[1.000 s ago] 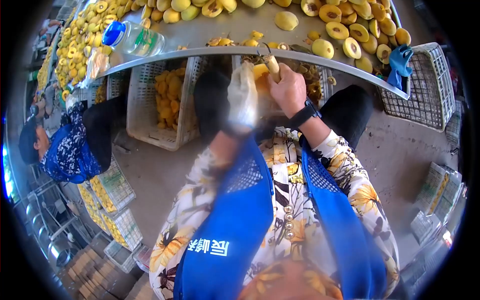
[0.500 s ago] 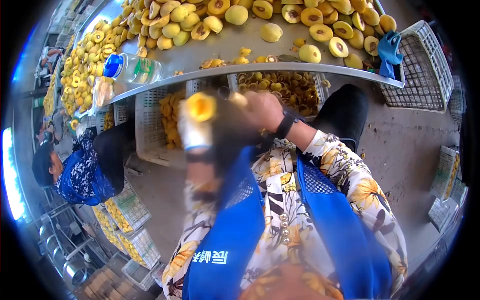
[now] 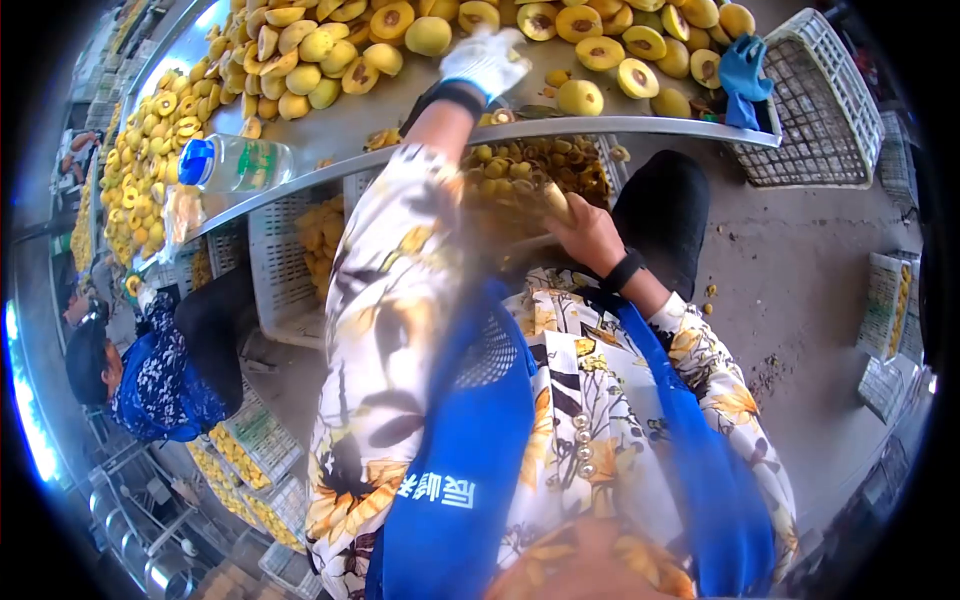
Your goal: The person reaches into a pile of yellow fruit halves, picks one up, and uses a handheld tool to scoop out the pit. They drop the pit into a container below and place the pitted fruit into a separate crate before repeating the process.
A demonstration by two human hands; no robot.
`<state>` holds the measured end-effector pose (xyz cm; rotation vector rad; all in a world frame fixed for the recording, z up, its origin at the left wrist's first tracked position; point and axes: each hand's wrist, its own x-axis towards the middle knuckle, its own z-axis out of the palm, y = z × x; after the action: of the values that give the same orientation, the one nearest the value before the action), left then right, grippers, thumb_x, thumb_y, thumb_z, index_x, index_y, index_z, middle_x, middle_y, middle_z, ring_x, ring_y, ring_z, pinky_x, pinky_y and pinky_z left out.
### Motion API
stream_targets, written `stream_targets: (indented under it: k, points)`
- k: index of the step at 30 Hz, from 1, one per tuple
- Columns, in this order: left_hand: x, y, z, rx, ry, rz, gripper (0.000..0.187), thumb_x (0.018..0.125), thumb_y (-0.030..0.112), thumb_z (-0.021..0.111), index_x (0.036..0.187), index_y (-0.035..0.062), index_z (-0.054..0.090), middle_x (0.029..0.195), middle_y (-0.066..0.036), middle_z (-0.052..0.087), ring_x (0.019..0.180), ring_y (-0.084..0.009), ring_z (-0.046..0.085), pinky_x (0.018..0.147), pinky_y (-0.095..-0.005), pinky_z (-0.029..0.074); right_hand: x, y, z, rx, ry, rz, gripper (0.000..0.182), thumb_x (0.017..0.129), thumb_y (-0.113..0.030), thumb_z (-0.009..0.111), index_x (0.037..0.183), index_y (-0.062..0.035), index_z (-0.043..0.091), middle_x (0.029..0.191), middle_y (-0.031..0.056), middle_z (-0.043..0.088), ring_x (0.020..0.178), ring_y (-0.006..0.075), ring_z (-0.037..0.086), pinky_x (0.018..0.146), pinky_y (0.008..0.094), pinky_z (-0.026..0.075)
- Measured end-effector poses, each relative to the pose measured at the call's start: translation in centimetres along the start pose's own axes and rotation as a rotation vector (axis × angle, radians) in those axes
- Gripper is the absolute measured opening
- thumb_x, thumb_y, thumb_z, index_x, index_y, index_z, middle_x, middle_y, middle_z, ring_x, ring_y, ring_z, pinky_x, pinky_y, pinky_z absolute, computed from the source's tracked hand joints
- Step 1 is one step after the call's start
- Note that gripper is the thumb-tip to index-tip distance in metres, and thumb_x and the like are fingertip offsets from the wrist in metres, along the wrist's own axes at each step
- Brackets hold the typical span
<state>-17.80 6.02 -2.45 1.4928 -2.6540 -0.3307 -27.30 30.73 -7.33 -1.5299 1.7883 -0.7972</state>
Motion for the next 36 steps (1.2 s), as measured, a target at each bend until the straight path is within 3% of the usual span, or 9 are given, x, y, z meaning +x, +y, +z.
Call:
stream_targets:
  k: [5,8,10,12,16,17,20,25,36]
  points:
    - [1.8,1.8,1.9,0.120,-0.167,-0.069,0.036,0.080,0.025,0.049,0.115,0.0271,0.057,0.119,-0.008,0.052,0.112,-0.0293,0.050,0.094,-0.0411,0.041,-1.5,-1.4,-2.9,0.076,0.060,0.092,0.038,0.076,-0.023,0.065,0.107,-0.0026,0.054,0.079,0.0240,0.059,0.075,0.0399,0.058,0.062,0.0393,0.047]
    - [-2.0,1.3,-2.3,-0.402,-0.102,-0.028,0.036,0.083,0.025,0.051,0.116,0.0115,0.055,0.102,-0.010,0.062,0.097,-0.0256,0.059,0.086,-0.0339,0.046,-0.7,-3.1,-4.1,0.175,0.161,0.085,0.038,0.077,-0.020,0.064,0.108,-0.0017,0.053,0.081,0.0230,0.060,0.077,0.0374,0.061,0.065,0.0369,0.048]
    - [-5.4,0.2,-3.3,-1.227,-0.192,-0.142,0.038,0.085,0.025,0.051,0.115,0.0020,0.053,0.104,-0.011,0.061,0.094,-0.0199,0.060,0.082,-0.0277,0.047,0.9,-4.9,-4.7,0.192,0.199,0.126,0.040,0.075,-0.019,0.066,0.109,-0.0011,0.054,0.082,0.0213,0.061,0.076,0.0320,0.062,0.067,0.0341,0.048]
    - [-9.5,-0.6,-5.2,-1.511,-0.344,-0.204,0.035,0.089,0.023,0.049,0.114,-0.0013,0.052,0.105,-0.009,0.060,0.093,-0.0163,0.059,0.079,-0.0244,0.048,2.8,-5.4,-3.7,0.250,0.266,0.019,0.041,0.075,-0.021,0.067,0.109,-0.0012,0.054,0.080,0.0170,0.062,0.072,0.0242,0.062,0.067,0.0313,0.048]
    - [-14.6,-1.8,-1.6,-1.624,-0.255,-0.138,0.049,0.091,0.044,0.044,0.110,0.0007,0.055,0.103,-0.008,0.060,0.089,-0.0162,0.059,0.077,-0.0273,0.048,5.6,-5.9,0.0,0.506,0.021,-0.089,0.049,0.076,-0.029,0.066,0.116,-0.0047,0.052,0.095,0.0199,0.062,0.086,0.0302,0.062,0.075,0.0360,0.048]
    - [-15.8,-0.5,-2.3,-1.838,-0.163,-0.436,0.048,0.091,0.046,0.042,0.108,0.0025,0.057,0.099,-0.007,0.061,0.085,-0.0165,0.058,0.075,-0.0269,0.048,5.6,-6.8,0.4,0.450,0.000,-0.068,0.048,0.076,-0.029,0.066,0.115,-0.0042,0.052,0.094,0.0202,0.062,0.086,0.0303,0.062,0.075,0.0364,0.048]
    - [-17.2,-0.6,0.3,-2.030,0.167,-0.504,0.048,0.091,0.047,0.042,0.105,0.0037,0.058,0.097,-0.007,0.061,0.082,-0.0161,0.058,0.069,-0.0266,0.048,4.7,-7.8,1.5,0.338,-0.053,-0.034,0.043,0.078,-0.031,0.064,0.108,-0.0029,0.053,0.088,0.0208,0.062,0.081,0.0318,0.062,0.071,0.0381,0.048]
    - [-19.0,1.0,-1.0,-1.977,0.333,-0.740,0.047,0.092,0.046,0.042,0.102,0.0028,0.058,0.089,-0.007,0.062,0.074,-0.0162,0.059,0.064,-0.0257,0.049,2.2,-7.2,2.3,0.133,-0.127,-0.079,0.029,0.078,-0.023,0.062,0.089,0.0005,0.050,0.074,0.0240,0.059,0.072,0.0397,0.058,0.061,0.0411,0.047]
    - [-17.6,0.6,2.2,-1.744,0.354,-0.678,0.053,0.090,0.051,0.040,0.090,0.0016,0.060,0.074,-0.007,0.060,0.063,-0.0141,0.057,0.055,-0.0241,0.048,1.3,-6.1,2.7,-0.007,-0.141,-0.122,0.023,0.080,-0.017,0.057,0.083,-0.0003,0.041,0.060,0.0236,0.054,0.060,0.0418,0.055,0.052,0.0471,0.043]
